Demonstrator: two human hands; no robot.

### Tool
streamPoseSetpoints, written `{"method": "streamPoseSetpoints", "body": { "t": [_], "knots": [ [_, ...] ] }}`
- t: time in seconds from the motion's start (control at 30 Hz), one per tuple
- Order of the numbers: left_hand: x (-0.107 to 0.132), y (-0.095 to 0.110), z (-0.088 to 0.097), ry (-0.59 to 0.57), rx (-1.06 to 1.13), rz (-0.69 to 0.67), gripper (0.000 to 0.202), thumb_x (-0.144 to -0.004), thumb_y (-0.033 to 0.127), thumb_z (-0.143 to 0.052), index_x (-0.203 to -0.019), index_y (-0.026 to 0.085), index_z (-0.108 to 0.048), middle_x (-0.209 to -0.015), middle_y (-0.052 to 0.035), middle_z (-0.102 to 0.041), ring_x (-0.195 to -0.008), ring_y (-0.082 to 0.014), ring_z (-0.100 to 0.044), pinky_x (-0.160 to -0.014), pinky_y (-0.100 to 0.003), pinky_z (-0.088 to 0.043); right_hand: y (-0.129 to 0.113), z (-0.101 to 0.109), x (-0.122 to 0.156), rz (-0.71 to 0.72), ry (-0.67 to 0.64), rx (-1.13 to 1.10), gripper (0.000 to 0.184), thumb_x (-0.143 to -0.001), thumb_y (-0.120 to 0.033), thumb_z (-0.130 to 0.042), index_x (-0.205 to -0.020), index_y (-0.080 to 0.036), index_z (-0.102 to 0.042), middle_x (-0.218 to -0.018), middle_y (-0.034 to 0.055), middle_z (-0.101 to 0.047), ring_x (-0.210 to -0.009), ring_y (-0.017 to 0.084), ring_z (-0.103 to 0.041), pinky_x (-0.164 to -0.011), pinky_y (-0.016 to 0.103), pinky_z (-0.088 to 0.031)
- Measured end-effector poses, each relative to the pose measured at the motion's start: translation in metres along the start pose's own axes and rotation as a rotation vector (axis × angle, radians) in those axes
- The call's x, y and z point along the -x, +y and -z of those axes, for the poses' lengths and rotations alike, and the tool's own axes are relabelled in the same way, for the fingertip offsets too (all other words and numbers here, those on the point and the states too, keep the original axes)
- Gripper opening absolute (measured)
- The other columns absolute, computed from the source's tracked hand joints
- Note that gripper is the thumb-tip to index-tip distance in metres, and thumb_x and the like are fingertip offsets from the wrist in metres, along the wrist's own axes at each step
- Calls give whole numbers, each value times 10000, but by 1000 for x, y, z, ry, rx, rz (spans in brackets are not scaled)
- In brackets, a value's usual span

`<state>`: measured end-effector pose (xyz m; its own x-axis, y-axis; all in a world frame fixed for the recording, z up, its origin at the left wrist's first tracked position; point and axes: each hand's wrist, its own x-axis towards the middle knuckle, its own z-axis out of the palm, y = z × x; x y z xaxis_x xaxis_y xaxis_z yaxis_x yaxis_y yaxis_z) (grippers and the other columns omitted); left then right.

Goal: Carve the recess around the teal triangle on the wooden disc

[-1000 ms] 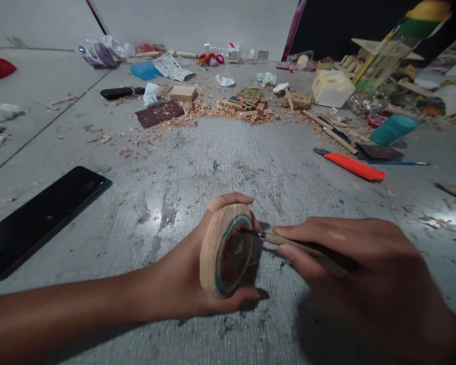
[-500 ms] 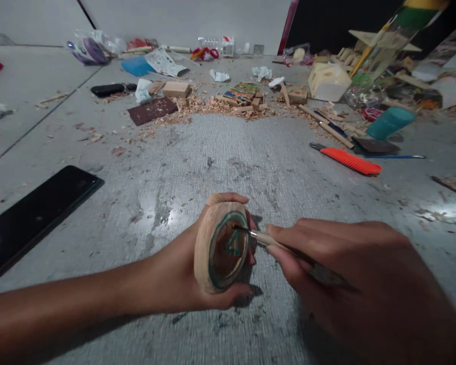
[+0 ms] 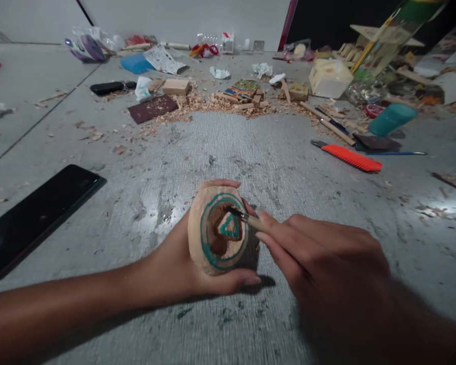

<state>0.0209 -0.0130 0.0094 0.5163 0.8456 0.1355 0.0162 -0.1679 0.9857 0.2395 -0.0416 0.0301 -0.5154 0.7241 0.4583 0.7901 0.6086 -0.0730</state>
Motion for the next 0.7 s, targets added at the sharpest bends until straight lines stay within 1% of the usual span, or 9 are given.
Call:
{"method": "streamPoseSetpoints", "body": {
  "t": [0.1,0.2,0.27,0.33,0.4,0.47,0.57,0.63,0.7],
  "knots": [
    [-2,0,2,-2,61,-14,852,-661,290,-944,-1381,285,-488,-1261,-62,-648,-1171,-275,-664,-1076,-466,-511,5,1,-1,14,13,21,235,-1035,-207,-506,-1152,-198,-709,-652,-53,-625,-511,112,-522,-534,340,-288],
    [-2,-2,4,-30,44,-60,904,-616,314,-977,-1379,316,-493,-1289,-55,-643,-1217,-293,-642,-1146,-508,-446,10,2,0,53,9,-10,251,-1011,-191,-548,-1218,-181,-690,-679,-47,-662,-536,121,-547,-534,330,-313],
    [-1,-4,5,-52,49,-84,932,-619,312,-979,-1403,323,-475,-1304,-56,-645,-1225,-297,-641,-1167,-519,-422,12,3,1,64,16,-76,267,-1006,-172,-552,-1237,-184,-684,-688,-49,-674,-562,120,-570,-550,314,-348],
    [0,-6,5,-70,70,-83,922,-630,333,-975,-1403,296,-473,-1300,-76,-650,-1215,-309,-647,-1154,-525,-433,12,4,2,56,30,-154,241,-1019,-157,-527,-1151,-209,-721,-652,-58,-656,-552,114,-558,-555,305,-361],
    [2,-7,5,-81,80,-61,952,-607,348,-986,-1397,274,-459,-1278,-93,-654,-1205,-323,-648,-1141,-527,-445,12,7,1,46,32,-184,264,-1037,-157,-494,-1063,-222,-748,-608,-57,-631,-526,113,-533,-545,303,-357],
    [4,-6,5,-86,96,-41,1003,-592,342,-993,-1404,284,-407,-1229,-82,-662,-1177,-315,-656,-1144,-524,-440,13,9,0,39,21,-157,265,-1043,-184,-493,-1070,-227,-753,-598,-52,-632,-504,116,-528,-534,301,-360],
    [4,-2,5,-70,103,-22,1025,-605,314,-989,-1405,302,-348,-1194,-57,-659,-1148,-288,-669,-1139,-506,-445,15,12,-2,-5,35,-135,221,-1012,-260,-561,-1132,-251,-746,-655,-40,-687,-534,131,-600,-522,302,-374],
    [4,1,4,-69,100,8,1021,-649,285,-965,-1438,308,-318,-1169,-44,-663,-1113,-265,-686,-1108,-486,-474,16,12,-4,-49,71,-185,190,-978,-274,-610,-1107,-275,-751,-686,-42,-711,-559,132,-634,-517,297,-378],
    [3,2,2,-83,124,20,1007,-706,262,-925,-1487,314,-293,-1152,-39,-667,-1062,-244,-702,-1046,-454,-521,17,10,-5,-75,101,-279,178,-940,-228,-648,-1081,-272,-747,-712,-50,-727,-570,112,-647,-535,266,-419]
  ]
}}
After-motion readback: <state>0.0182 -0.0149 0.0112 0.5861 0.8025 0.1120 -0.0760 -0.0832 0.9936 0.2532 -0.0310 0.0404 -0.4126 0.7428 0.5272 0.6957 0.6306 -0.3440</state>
